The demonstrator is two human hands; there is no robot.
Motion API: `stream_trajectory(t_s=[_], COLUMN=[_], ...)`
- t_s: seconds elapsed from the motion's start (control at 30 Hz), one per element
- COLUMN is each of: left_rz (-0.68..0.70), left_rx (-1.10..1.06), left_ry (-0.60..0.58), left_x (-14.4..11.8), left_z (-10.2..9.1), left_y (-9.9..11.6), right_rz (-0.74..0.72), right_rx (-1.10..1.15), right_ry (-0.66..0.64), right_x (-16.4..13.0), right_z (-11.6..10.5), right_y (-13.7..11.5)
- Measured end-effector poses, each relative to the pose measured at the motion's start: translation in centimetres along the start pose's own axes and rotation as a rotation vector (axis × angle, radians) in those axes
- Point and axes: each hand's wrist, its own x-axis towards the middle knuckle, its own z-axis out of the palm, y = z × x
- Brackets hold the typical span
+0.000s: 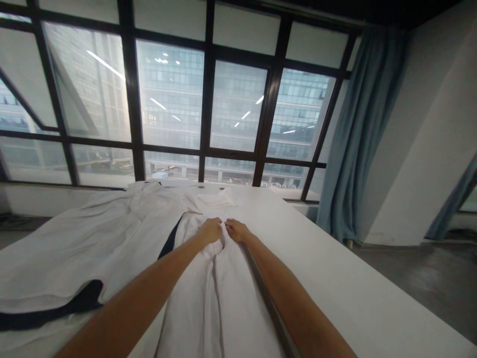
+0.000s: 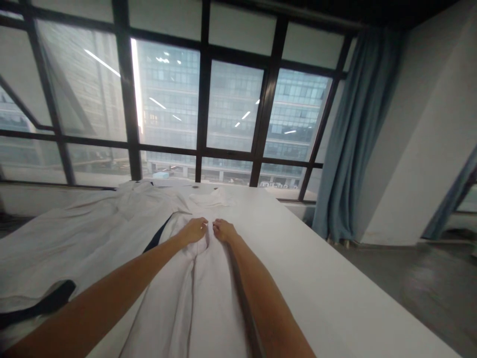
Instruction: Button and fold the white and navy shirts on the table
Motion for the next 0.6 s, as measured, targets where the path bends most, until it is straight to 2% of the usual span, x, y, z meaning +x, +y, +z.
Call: stream_trajectory(t_s=[0.07,0.13,0.23,0.27,0.33,0.43,0.53,0.6], left_rz=[0.115,0.174,0.149,0.138,0.123,0.085,0.072,0.080], left_rx=[0.160,0.303,0.389,0.392,0.389,0.327,0.276,0.267], left_ry=[0.010,-0.006,-0.033,-0.029,0.048,0.181,0.135,0.106], left_x=[-0.5,-1.0,-1.3,-1.3,-0.9,0.2,1.3,1.9], left_z=[-1.4,-2.4,-3.2,-3.3,-3.3,-3.7,-4.3,-4.7], left_y=[-1.5,-3.4,-6.5,-7.5,-9.2,-11.3,-12.8,-13.3], right_rz=[0.032,0.079,0.088,0.083,0.059,0.019,0.043,0.048], right_rx=[-0.007,0.011,0.029,0.024,0.002,-0.047,-0.083,-0.098], right_ry=[-0.122,-0.219,-0.274,-0.267,-0.207,-0.017,0.092,0.038], right_x=[0.0,0.2,0.2,0.0,-0.5,-1.6,-2.6,-3.1], right_z=[-0.1,-0.3,-0.7,-0.9,-1.3,-1.7,-1.9,-1.9], right_y=[0.0,0.0,0.2,0.2,0.2,-0.4,-1.3,-1.7])
